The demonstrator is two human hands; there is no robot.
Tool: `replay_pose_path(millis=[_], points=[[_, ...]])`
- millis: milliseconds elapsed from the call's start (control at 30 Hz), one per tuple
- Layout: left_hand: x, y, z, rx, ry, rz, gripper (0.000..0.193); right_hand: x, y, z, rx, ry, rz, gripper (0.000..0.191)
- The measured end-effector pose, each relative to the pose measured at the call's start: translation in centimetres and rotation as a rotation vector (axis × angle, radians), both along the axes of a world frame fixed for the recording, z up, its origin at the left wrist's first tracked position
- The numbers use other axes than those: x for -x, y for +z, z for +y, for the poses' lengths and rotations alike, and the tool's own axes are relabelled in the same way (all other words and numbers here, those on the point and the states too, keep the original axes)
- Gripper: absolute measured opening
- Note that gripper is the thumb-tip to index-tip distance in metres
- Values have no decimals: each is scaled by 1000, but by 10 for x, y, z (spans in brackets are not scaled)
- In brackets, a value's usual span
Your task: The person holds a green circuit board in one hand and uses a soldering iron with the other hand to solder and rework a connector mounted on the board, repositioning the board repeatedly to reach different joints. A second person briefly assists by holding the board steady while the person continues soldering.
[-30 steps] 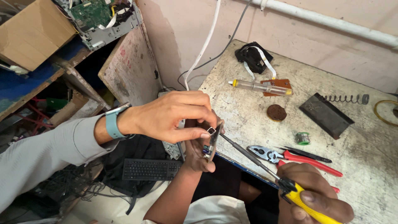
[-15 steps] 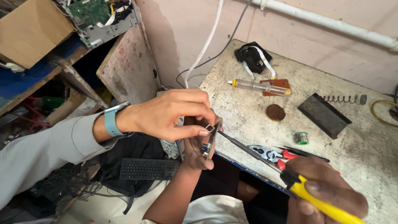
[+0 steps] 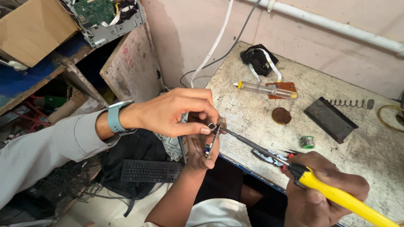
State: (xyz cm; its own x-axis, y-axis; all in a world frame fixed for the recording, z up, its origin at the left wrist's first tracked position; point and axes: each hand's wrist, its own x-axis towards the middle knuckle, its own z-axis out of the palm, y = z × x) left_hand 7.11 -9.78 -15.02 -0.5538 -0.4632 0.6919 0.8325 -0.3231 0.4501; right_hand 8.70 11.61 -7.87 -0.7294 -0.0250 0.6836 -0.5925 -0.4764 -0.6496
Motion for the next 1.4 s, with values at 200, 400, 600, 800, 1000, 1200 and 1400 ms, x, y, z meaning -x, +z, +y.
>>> replay_pose_path(millis=[200, 400, 600, 800, 1000, 1200, 1400], points=[[-2, -3, -2, 23, 21, -39, 100, 5, -12, 3, 43, -1, 6, 35], [-2, 3, -2, 26, 62, 3, 91, 10, -9, -2, 45, -29, 35, 38], [-6, 15, 0, 61, 30, -81, 94, -4, -8, 8, 26, -17, -56, 33], [-11, 15, 0, 147, 11, -40, 90, 9, -21, 7, 97, -14, -12, 38], [-4, 14, 2, 126, 38, 7, 102, 31, -31, 1, 132, -17, 18, 44], [-14, 18, 0, 121, -14, -109, 101, 37, -44, 4, 145, -82, 55, 38], [-13, 18, -3, 218, 66, -82, 94, 34, -49, 4, 169, 40, 66, 32]])
